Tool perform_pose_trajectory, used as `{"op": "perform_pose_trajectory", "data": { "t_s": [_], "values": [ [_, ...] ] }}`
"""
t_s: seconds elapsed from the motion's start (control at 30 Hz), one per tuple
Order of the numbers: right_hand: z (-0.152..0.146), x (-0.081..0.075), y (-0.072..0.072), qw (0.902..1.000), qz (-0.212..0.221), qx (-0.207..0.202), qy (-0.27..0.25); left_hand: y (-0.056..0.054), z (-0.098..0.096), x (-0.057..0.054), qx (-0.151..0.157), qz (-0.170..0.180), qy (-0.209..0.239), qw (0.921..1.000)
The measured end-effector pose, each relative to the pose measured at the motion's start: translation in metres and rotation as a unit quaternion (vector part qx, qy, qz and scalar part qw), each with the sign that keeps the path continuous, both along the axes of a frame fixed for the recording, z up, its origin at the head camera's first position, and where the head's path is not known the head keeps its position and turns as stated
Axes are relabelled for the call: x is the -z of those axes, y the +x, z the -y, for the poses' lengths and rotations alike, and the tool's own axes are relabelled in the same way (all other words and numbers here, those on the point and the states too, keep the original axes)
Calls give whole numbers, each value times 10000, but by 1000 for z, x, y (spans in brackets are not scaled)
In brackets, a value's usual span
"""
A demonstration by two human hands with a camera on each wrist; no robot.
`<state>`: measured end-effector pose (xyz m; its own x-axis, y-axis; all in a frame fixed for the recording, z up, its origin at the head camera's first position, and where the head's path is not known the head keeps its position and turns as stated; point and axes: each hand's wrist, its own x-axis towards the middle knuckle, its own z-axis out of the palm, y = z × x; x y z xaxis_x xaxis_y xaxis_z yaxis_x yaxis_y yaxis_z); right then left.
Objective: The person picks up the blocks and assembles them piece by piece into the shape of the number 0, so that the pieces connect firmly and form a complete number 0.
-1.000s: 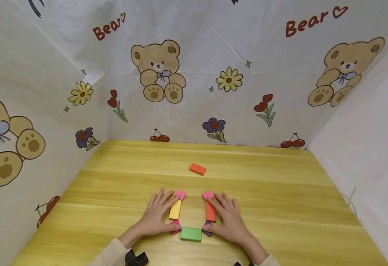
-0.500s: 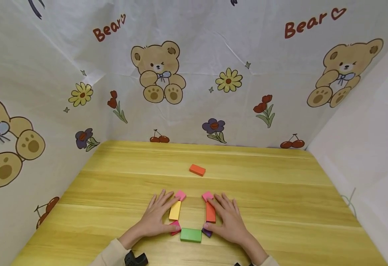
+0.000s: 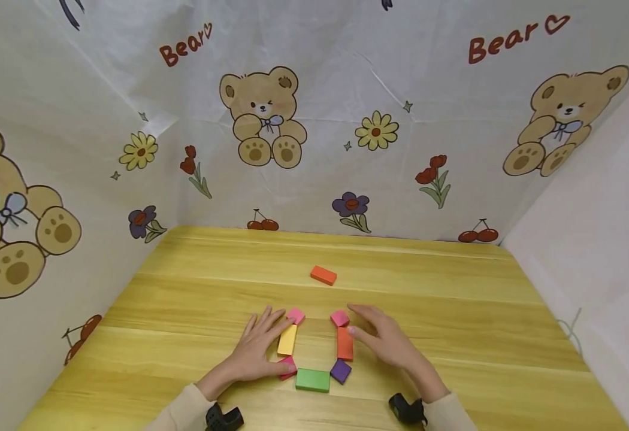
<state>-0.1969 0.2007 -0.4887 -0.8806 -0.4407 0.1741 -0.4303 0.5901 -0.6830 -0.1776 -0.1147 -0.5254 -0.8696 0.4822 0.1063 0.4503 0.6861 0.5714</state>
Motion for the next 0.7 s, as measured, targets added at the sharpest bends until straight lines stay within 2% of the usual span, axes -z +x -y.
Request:
{"op": "perform_pose_trajectory", "data": {
  "t_s": [0.1,0.23,0.33,0.47,0.7],
  "values": [
    [1,-9,-22,9995,-302,-26,-1,0,0,0,6,2,-32,10000],
    [6,-20,-55,9992,-385,117,-12,0,-1,0,7,0,-48,10000],
    [11,-24,-78,9993,-194,295,79,1,-1,-1,4,0,-25,10000],
    [20,-23,-103,9988,172,387,231,1,-1,-1,-5,46,-22,10000],
    [28,-12,-125,9974,689,175,150,1,-2,-1,2,144,-10,9999]
  ]
}}
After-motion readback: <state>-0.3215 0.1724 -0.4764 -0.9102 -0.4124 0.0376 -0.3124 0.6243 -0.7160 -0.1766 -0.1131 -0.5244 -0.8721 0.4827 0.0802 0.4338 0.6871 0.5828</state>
